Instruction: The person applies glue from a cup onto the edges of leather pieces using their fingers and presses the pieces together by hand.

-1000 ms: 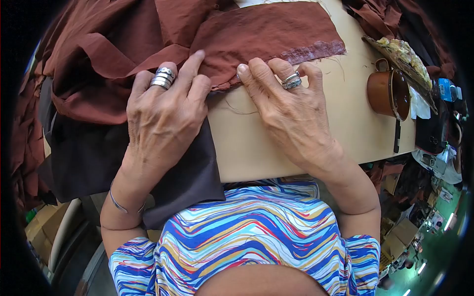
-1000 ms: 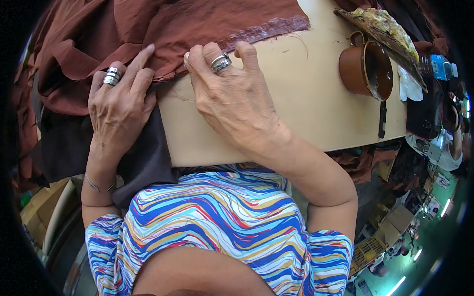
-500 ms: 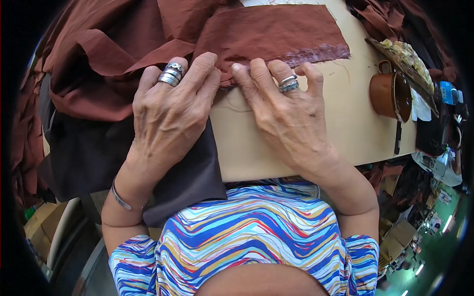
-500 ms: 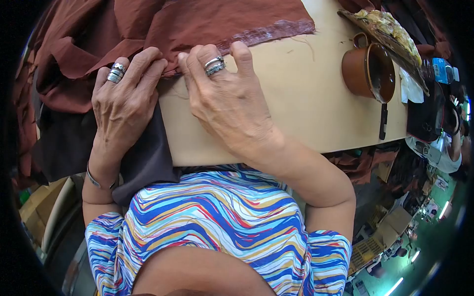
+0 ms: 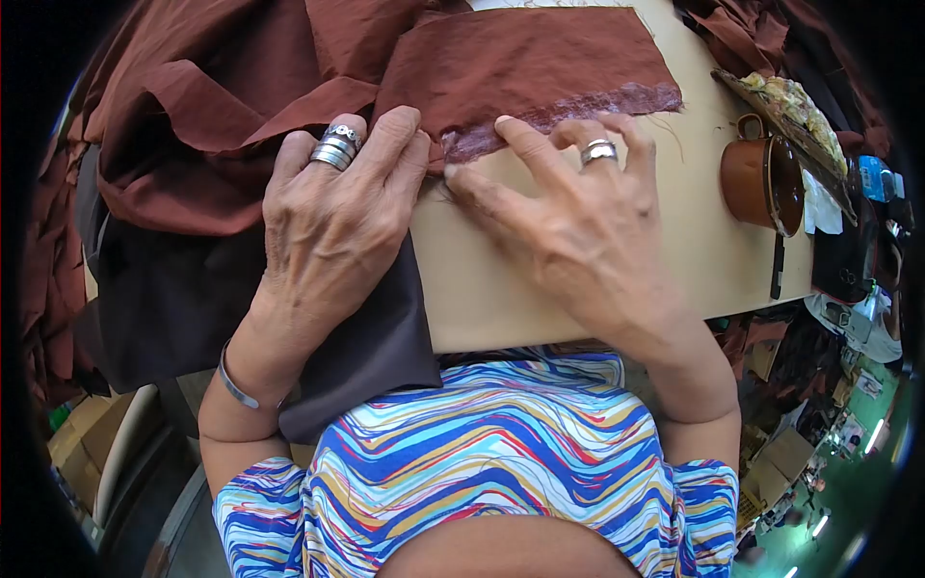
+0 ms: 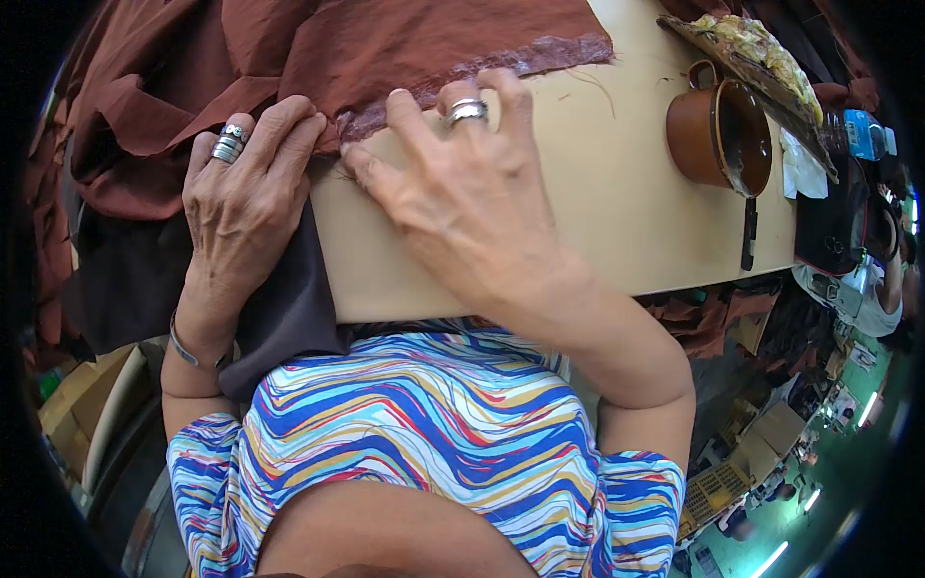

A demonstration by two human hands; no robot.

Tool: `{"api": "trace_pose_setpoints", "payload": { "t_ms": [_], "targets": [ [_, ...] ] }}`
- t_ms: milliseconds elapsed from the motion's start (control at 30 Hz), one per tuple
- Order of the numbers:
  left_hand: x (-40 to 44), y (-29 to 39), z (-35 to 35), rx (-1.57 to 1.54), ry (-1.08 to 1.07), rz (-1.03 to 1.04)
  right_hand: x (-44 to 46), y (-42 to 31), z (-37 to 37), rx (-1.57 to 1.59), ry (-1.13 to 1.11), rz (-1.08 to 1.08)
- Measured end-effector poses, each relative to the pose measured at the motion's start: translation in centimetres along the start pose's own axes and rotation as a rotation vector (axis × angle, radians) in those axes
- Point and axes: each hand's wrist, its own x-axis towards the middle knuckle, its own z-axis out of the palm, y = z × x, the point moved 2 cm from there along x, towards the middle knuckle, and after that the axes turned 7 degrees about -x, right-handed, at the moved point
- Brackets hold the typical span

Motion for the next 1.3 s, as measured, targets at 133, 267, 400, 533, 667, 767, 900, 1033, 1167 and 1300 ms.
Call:
{"api": "trace_pose_setpoints", "payload": {
  "t_ms": [133, 267, 400, 533, 667, 767, 900, 1033, 1167, 1300],
  "targets": [
    [0.0, 0.1, -0.3, -0.006, -0.052, -0.036, 0.4, 0.8, -0.2, 0.038, -0.004, 0.039],
    [-0.1, -0.1, -0.2, -0.011, -0.060, -0.047, 0.6, -1.5, 1.1, -0.175, 0.073, 0.068],
    [0.1, 0.0, -0.1, -0.015, -0.036, -0.025, 0.2, -1.0, 0.0, -0.075, -0.092, 0.074],
    [0.1, 0.0, -0.3, -0.028, -0.068, -0.049, -0.4, 2.0, -1.5, 0.092, -0.043, 0.091],
    [0.1, 0.0, -0.1, -0.032, 0.027, 0.001, -0.9, 4.0, -1.5, -0.179, 0.010, 0.196],
    [0.1, -0.1, -0.1, -0.055, 0.010, -0.025, -1.2, 3.5, 0.1, -0.113, 0.003, 0.083],
    [-0.2, -0.2, -0.1, -0.116, -0.108, -0.088, -1.1, 5.9, -0.5, -0.262, 0.030, 0.162],
    [0.4, -0.2, -0.8, -0.353, 0.050, -0.106, 2.3, 2.2, -2.3, 0.233, 0.144, 0.063],
    [0.7, -0.5, -2.7, -0.355, 0.152, -0.080, 5.1, 0.0, -1.1, 0.408, 0.184, -0.061],
    [-1.1, -5.2, -7.5, -0.201, -0.178, -0.305, 4.1, 1.2, -4.8, 0.289, 0.278, -0.083]
  ]
}}
